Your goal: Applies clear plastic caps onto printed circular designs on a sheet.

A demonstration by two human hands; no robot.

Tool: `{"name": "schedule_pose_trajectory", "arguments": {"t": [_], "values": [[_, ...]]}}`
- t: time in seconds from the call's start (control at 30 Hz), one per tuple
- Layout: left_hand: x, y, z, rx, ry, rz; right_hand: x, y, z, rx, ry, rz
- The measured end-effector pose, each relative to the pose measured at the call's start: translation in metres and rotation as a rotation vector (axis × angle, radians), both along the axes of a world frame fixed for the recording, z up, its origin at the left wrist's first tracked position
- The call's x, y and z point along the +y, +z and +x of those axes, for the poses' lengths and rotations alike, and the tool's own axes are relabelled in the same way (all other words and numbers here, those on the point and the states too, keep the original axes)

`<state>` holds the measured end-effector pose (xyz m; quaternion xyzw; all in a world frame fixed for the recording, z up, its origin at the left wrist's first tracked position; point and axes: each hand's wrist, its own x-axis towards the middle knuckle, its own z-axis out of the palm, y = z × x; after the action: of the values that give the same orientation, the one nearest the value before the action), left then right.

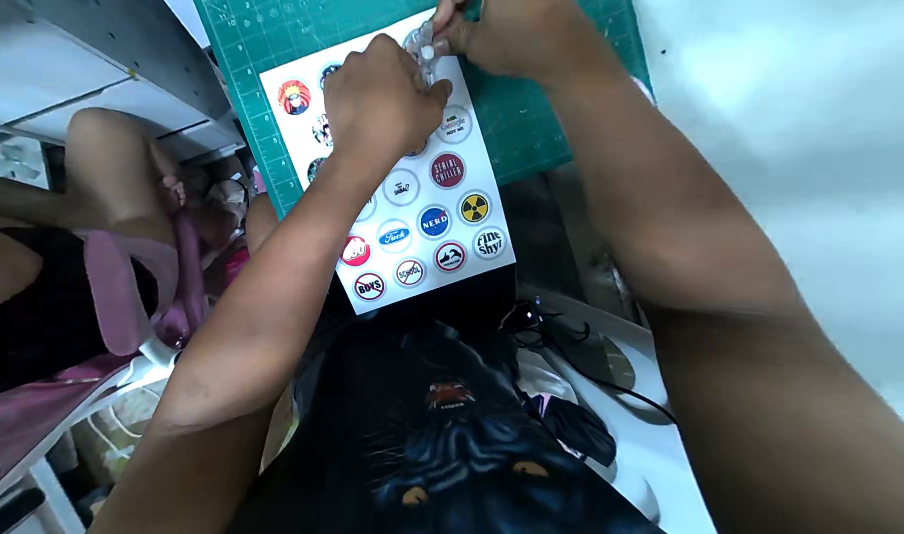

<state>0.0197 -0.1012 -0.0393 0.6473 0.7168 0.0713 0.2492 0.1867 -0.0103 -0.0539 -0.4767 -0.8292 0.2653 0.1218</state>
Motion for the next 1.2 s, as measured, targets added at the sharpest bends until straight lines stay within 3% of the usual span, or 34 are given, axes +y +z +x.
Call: {"name": "schedule_pose_trajectory", "arguments": {"t": [0.37,0.63,1.2], "values": [[-0.002,-0.001,-0.017,-0.074,-0.003,0.029,-0.004,0.008,-0.005,-0.100,-0.071,-0.052],[-0.001,-0.001,-0.037,-0.128,-0.017,0.077,-0.004,0.002,0.000,-0.039,-0.049,-0.034],[0.029,0.015,-0.063,0.113,-0.194,0.096,-0.003,0.005,-0.001,-0.097,-0.084,-0.081]]}}
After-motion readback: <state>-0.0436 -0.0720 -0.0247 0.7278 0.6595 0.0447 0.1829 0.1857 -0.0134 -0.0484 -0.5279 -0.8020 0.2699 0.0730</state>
